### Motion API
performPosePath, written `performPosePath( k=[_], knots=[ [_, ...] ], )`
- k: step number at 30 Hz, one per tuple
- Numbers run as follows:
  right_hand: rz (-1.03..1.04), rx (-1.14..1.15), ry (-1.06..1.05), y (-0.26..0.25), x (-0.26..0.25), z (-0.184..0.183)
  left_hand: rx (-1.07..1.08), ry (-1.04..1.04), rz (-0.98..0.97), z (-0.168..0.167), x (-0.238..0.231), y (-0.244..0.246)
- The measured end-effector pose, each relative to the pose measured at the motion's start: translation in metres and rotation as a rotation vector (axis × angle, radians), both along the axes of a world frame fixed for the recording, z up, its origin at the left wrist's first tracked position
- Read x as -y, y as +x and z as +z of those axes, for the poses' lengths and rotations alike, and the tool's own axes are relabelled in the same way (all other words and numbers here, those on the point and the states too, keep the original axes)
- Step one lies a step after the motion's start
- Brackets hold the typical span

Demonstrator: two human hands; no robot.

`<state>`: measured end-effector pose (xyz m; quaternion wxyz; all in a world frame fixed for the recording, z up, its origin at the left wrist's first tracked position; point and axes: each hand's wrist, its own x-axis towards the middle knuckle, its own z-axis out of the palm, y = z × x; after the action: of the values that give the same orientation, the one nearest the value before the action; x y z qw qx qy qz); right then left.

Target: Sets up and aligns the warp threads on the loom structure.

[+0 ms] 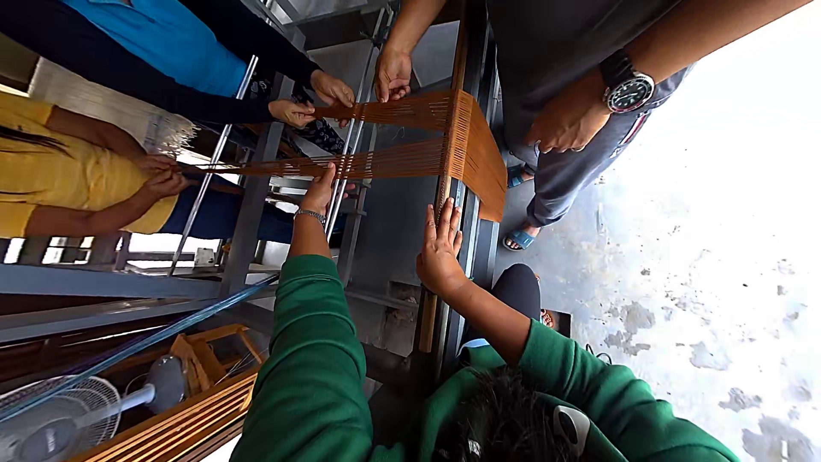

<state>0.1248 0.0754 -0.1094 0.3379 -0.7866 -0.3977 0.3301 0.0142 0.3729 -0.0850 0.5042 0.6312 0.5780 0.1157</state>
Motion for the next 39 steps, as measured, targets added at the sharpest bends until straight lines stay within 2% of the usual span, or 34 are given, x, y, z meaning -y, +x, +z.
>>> performPosePath(
  k=[15, 39],
  knots=[
    [0.007, 0.007, -0.029, 0.002, 0.001, 0.000, 0.005, -0.092, 0.005, 0.003, 0.005, 0.009],
    [0.000, 0.004, -0.022, -0.002, 0.000, 0.003, -0.019, -0.065, 0.062, 0.013, 0.005, 0.007]
  ],
)
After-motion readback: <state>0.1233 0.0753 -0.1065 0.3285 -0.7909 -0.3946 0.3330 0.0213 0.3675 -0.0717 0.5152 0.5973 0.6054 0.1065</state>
